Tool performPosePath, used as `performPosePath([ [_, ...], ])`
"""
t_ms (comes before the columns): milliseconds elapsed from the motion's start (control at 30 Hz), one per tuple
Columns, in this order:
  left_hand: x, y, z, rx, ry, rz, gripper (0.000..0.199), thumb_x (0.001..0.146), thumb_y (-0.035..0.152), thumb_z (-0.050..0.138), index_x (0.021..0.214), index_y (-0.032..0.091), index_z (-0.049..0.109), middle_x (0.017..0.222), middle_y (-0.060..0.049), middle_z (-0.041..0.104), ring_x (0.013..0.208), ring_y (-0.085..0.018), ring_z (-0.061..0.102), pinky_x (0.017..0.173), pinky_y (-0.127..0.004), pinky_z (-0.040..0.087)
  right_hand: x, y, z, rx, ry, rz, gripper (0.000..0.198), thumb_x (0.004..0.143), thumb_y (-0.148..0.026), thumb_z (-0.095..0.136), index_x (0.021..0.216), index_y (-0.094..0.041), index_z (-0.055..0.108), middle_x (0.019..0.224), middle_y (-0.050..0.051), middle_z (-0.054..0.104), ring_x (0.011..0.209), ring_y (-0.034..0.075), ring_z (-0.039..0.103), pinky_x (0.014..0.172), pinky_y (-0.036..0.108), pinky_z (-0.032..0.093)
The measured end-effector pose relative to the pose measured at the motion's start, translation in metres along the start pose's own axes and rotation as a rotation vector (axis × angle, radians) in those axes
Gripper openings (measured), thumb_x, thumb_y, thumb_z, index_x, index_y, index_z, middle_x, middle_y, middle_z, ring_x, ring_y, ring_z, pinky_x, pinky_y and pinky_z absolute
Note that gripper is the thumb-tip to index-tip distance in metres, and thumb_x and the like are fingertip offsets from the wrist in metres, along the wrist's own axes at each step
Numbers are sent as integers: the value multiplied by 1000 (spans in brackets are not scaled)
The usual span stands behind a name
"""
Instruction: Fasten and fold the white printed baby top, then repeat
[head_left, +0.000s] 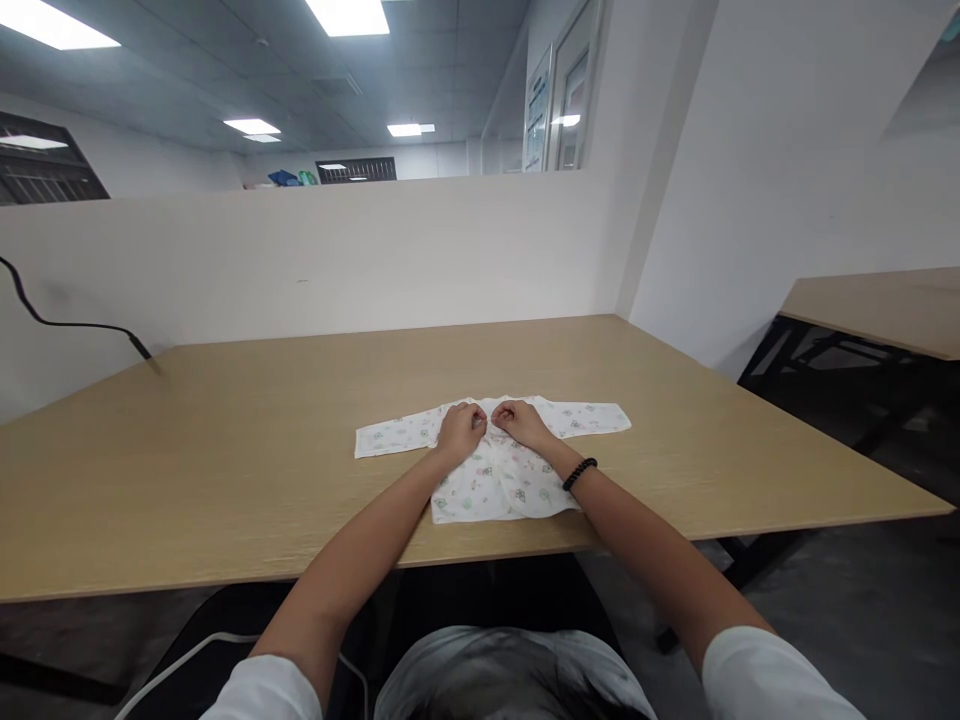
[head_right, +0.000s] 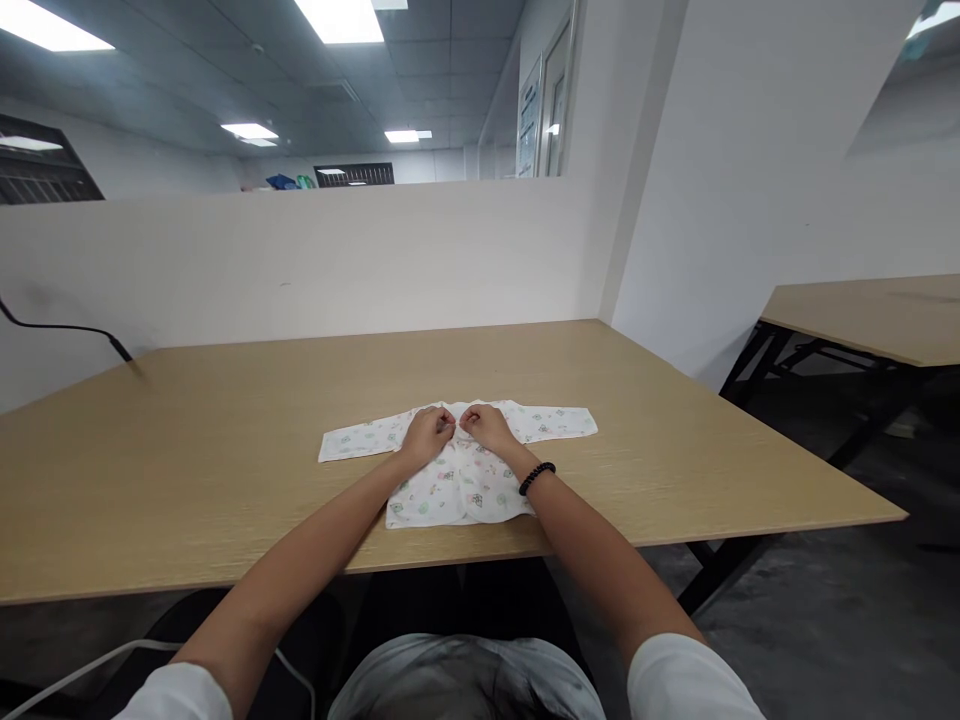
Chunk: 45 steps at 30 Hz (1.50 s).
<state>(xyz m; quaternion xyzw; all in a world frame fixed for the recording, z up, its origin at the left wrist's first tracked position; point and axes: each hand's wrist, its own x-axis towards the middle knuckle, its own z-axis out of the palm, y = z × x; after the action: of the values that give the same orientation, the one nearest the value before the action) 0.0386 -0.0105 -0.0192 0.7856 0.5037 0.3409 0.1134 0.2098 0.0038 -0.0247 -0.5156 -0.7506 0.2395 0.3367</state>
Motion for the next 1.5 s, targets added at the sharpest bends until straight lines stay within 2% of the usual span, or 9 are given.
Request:
performPosePath([
  [200, -3, 0, -2, 66, -5, 29, 21, 81, 10, 58, 95, 20, 70, 94, -7, 65, 97, -24, 59, 92, -36, 45, -3, -3, -5, -59, 56, -71, 20, 79, -7, 58, 82, -18, 75, 81, 3, 73, 73, 16, 64, 70, 26, 48],
  [367, -4, 1, -4, 115, -24, 60, 20, 82, 11, 58, 93, 19, 72, 95, -9, 63, 99, -26, 58, 94, -38, 44, -3, -5, -9, -119, 67, -145, 23, 76, -4, 59, 83, -18, 75, 87, 5, 73, 80, 18, 65, 75, 26, 49],
  [667, -3, 1, -5, 134, -43, 70, 19, 82, 10, 55, 92, 17, 69, 95, -9, 64, 96, -25, 58, 91, -36, 45, -11, -11, -14, -246, -13, -257, 27, 77, 0, 55, 87, -17, 74, 90, 6, 69, 86, 19, 62, 79, 28, 45],
  [800, -3, 1, -6, 137, -45, 54, 17, 81, 9, 53, 89, 18, 66, 91, -8, 64, 93, -24, 59, 89, -35, 46, -13, -16, -19, -289, -18, -255, 25, 82, -4, 52, 94, -16, 71, 94, 7, 68, 93, 20, 60, 81, 28, 43],
  [900, -3, 1, -8, 139, -56, 54, 16, 80, 8, 53, 83, 18, 65, 89, -8, 64, 92, -24, 60, 88, -35, 45, -16, -22, -22, -315, -27, -217, 13, 89, -20, 55, 85, -17, 66, 82, 4, 66, 78, 17, 58, 69, 25, 41],
  [1067, -3, 3, -12, 119, -57, 42, 19, 78, 7, 50, 74, 19, 65, 83, -7, 65, 87, -24, 61, 85, -34, 46, -26, -31, -19, -378, -112, -144, 38, 80, -49, 68, 61, -20, 55, 58, -1, 56, 55, 14, 49, 53, 25, 28],
  [1167, -3, 5, -14, 92, -60, 35, 19, 76, 8, 51, 68, 19, 65, 79, -6, 66, 84, -23, 61, 83, -33, 46, -29, -33, -17, -406, -152, -120, 38, 77, -48, 72, 58, -20, 54, 58, -1, 58, 54, 14, 49, 53, 25, 27],
  [1367, -5, 9, -13, 25, -74, 29, 16, 68, 9, 55, 62, 19, 66, 72, -6, 66, 82, -24, 61, 82, -34, 46, -28, -36, -19, -424, -182, -105, 23, 75, -32, 70, 62, -20, 56, 64, 0, 63, 60, 15, 54, 55, 25, 28],
  [1500, -5, 9, -12, -57, -81, 19, 19, 64, 7, 53, 57, 19, 65, 71, -6, 67, 82, -24, 62, 86, -34, 47, -30, -38, -21, -416, -198, -137, 20, 73, -34, 72, 68, -21, 58, 69, 0, 64, 62, 16, 54, 55, 25, 28],
])
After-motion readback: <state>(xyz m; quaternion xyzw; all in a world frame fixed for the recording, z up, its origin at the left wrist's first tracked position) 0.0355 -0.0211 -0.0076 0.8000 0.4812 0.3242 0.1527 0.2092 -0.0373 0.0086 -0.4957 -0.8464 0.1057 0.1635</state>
